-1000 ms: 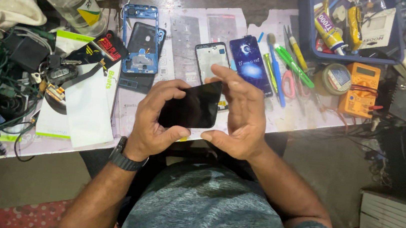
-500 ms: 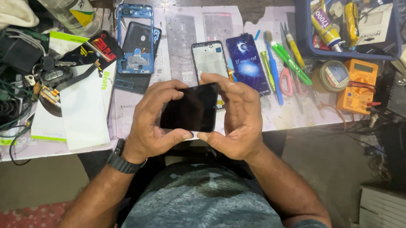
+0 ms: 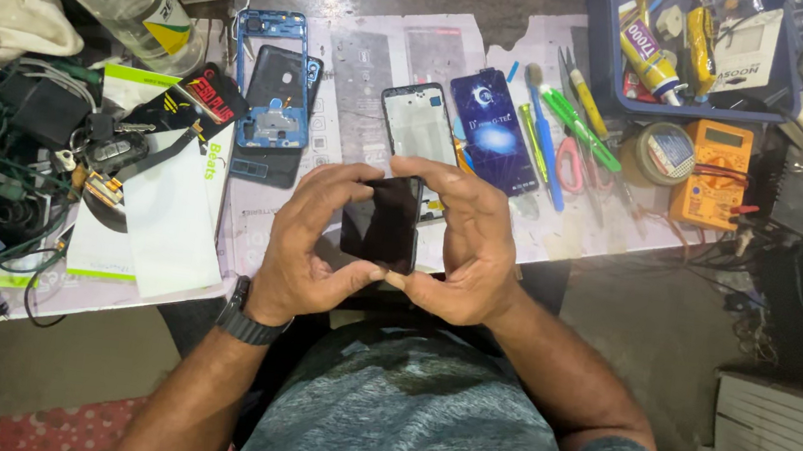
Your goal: The person handles a smartphone screen assembly, peels a protective film from its surface, and then applies double-sided adhesive tape along the edges of the screen. The person works at a cluttered workbench with various tools and phone parts visible.
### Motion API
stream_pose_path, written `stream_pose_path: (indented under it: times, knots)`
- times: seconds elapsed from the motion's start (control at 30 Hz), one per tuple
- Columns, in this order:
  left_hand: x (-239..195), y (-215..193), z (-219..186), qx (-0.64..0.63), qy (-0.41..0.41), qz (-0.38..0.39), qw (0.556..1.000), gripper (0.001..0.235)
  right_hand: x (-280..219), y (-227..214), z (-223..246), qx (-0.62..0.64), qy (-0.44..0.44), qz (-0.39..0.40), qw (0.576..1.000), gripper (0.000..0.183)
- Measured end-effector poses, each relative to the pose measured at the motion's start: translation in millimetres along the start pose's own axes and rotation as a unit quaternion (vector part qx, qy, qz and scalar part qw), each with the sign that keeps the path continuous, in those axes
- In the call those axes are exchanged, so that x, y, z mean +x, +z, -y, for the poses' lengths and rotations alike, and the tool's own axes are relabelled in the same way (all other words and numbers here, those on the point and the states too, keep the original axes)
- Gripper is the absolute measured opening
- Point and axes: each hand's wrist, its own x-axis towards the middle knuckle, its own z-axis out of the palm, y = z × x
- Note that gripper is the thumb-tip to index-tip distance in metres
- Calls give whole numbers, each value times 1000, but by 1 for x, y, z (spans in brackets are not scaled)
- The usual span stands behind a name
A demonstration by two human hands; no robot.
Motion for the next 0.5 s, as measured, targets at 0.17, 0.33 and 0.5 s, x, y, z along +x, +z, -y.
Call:
stream_pose_path:
  times: [0.17, 0.33, 0.5]
  knots:
    - [-2, 1, 2, 14, 10, 4, 1000, 65, 3, 2, 4, -7, 0, 5, 1000, 85]
    - [-3, 2, 4, 5, 10, 5, 1000, 67, 5, 6, 5, -33, -1, 3, 999, 88]
    - [-2, 1, 2, 1, 4, 8, 1000, 68, 8, 7, 3, -36, -14, -2, 999, 88]
